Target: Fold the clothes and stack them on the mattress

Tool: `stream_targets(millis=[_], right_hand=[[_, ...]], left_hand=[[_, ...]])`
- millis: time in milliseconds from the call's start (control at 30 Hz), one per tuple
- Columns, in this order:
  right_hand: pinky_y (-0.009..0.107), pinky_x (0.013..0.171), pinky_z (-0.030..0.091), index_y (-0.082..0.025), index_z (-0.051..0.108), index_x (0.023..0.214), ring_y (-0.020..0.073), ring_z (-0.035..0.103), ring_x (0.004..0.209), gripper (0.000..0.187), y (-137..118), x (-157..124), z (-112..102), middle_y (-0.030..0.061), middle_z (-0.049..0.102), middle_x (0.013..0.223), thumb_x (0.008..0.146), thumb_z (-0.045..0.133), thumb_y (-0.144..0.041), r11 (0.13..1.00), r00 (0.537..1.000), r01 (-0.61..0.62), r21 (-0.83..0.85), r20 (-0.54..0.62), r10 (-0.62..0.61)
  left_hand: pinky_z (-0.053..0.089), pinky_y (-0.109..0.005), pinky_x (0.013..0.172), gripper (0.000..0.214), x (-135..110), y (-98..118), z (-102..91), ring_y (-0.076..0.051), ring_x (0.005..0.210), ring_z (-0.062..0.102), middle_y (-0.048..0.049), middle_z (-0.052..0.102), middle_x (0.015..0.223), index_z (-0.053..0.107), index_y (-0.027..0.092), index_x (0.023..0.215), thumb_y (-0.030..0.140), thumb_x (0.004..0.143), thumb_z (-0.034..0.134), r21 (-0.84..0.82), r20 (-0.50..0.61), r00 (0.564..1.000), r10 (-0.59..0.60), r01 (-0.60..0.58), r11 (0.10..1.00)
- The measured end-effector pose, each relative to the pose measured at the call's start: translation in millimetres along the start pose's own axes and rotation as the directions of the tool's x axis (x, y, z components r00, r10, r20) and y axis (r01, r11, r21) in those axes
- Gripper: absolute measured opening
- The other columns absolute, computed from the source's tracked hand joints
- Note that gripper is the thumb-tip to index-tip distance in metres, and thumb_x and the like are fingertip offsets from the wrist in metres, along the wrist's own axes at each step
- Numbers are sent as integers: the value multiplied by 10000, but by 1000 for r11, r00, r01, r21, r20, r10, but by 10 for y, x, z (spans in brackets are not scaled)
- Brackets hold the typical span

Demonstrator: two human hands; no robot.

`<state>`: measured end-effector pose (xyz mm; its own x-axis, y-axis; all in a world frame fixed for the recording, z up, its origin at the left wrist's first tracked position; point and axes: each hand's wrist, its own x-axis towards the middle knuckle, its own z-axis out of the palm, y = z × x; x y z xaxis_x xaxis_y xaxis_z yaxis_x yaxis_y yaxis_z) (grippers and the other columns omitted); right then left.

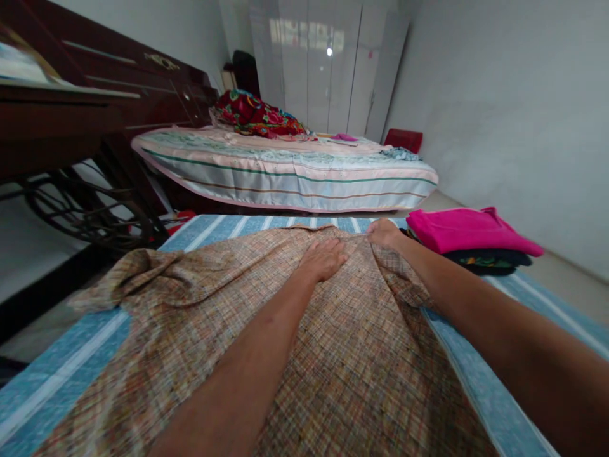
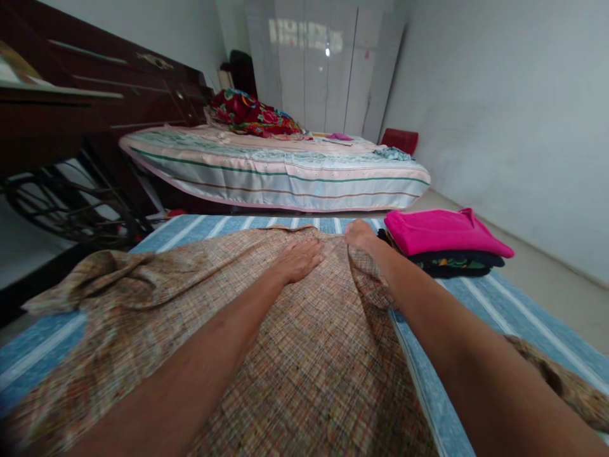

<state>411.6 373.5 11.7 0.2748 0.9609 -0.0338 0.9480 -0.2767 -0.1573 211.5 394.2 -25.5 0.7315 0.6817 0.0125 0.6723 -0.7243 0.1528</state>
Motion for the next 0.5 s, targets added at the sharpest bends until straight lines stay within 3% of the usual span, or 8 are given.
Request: stream_targets(millis=[100, 267, 400, 500], right_hand=[[250, 738, 476, -169, 686, 923, 179, 634, 877, 172, -1, -56, 11, 51, 693, 929, 770, 636, -226, 999, 999, -24, -37, -46, 22], [307, 822, 463, -175, 624, 1107, 246, 588, 1052, 327, -28, -368, -111, 141, 637, 1118, 867, 493, -354, 990, 987, -79, -120, -147, 61], [323, 793, 483, -99, 660, 1031, 267, 626, 987, 375, 30, -666, -108, 199, 654, 1045, 864, 484, -385, 979, 987, -117, -170, -131, 96], [297, 771, 491, -94, 679, 986, 250, 645, 945, 311, 73, -813, -9, 195, 669, 997, 850, 521, -324, 974, 991, -100, -205, -111, 78]], left_hand=[[138, -470, 1114, 502, 5, -9, 8, -199, 1385, 209, -33, 253, 1511, 305, 263, 1402, 435, 939, 213, 9, 11, 1000, -13, 13, 1000], [162, -462, 1110, 505, 27, -7, -29, -200, 1377, 223, -35, 265, 1508, 323, 246, 1391, 438, 934, 230, 25, 14, 1000, -21, 20, 999], [293, -408, 1056, 443, 143, 75, -129, -228, 1268, 402, -63, 450, 1396, 489, 218, 1269, 407, 902, 328, 57, 13, 998, -65, 64, 996], [400, -397, 949, 398, 247, 203, -177, -255, 1133, 518, -111, 569, 1235, 596, 176, 1118, 348, 906, 306, 76, -21, 990, -137, 138, 987]])
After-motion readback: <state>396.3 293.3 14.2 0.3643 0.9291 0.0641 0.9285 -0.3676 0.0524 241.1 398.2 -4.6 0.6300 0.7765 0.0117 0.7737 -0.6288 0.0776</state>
